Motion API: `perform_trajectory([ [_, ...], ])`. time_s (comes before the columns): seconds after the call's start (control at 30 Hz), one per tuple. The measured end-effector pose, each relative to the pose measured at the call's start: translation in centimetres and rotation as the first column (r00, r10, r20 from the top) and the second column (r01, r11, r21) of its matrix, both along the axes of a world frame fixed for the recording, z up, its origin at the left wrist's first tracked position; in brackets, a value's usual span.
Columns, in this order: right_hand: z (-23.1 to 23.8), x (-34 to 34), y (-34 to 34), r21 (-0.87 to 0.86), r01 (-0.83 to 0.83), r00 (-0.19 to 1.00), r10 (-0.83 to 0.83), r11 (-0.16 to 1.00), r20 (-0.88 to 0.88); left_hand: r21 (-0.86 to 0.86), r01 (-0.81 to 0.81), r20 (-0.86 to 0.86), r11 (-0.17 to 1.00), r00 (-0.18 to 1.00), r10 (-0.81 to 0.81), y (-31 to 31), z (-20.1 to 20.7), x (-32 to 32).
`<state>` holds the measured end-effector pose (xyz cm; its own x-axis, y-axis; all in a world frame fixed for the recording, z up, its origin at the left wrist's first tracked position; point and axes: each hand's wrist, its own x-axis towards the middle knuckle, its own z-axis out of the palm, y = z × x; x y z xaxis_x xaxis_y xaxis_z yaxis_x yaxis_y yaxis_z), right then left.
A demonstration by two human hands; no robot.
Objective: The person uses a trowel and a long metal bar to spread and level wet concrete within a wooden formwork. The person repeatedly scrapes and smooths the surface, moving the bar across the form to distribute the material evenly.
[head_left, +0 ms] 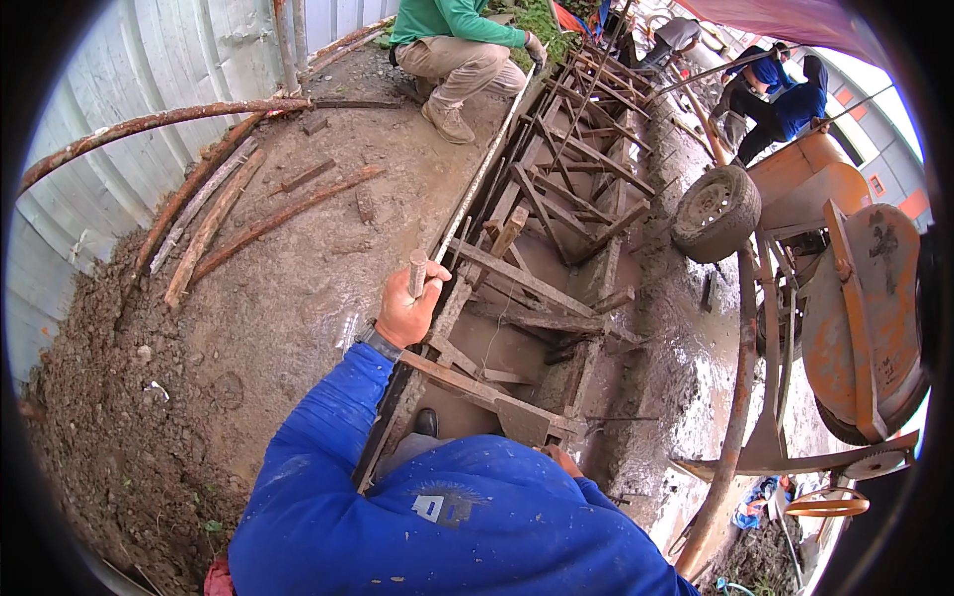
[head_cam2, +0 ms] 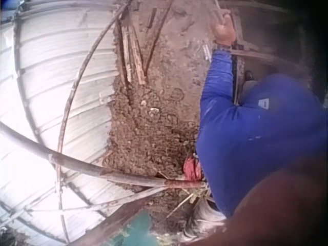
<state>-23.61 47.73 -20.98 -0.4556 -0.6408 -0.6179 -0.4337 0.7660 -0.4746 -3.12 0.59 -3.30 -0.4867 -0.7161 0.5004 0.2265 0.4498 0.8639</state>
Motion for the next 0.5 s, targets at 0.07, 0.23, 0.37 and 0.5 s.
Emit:
perform_trajectory([
  [0.07,0.08,-0.01,0.19,-0.007,-0.021,1.000,0.021,1.000,-0.010,-0.015,-0.007,-0.017,1.000,1.000,0.006,0.00,-0.06,-0.09],
  [0.23,-0.01,-0.19,0.11,-0.038,-0.015,0.999,0.016,0.999,0.033,0.044,0.023,-0.034,0.999,0.999,-0.022,0.21,-0.04,-0.14],
  [0.37,-0.20,-0.20,0.11,-0.030,-0.006,0.999,0.007,1.000,0.046,0.061,0.022,-0.002,0.998,1.000,-0.022,0.02,-0.16,0.03],
  [0.5,0.14,0.00,-0.35,-0.010,-0.002,0.998,0.002,1.000,0.062,0.043,0.032,0.022,0.999,0.999,-0.033,-0.03,0.23,0.27],
])
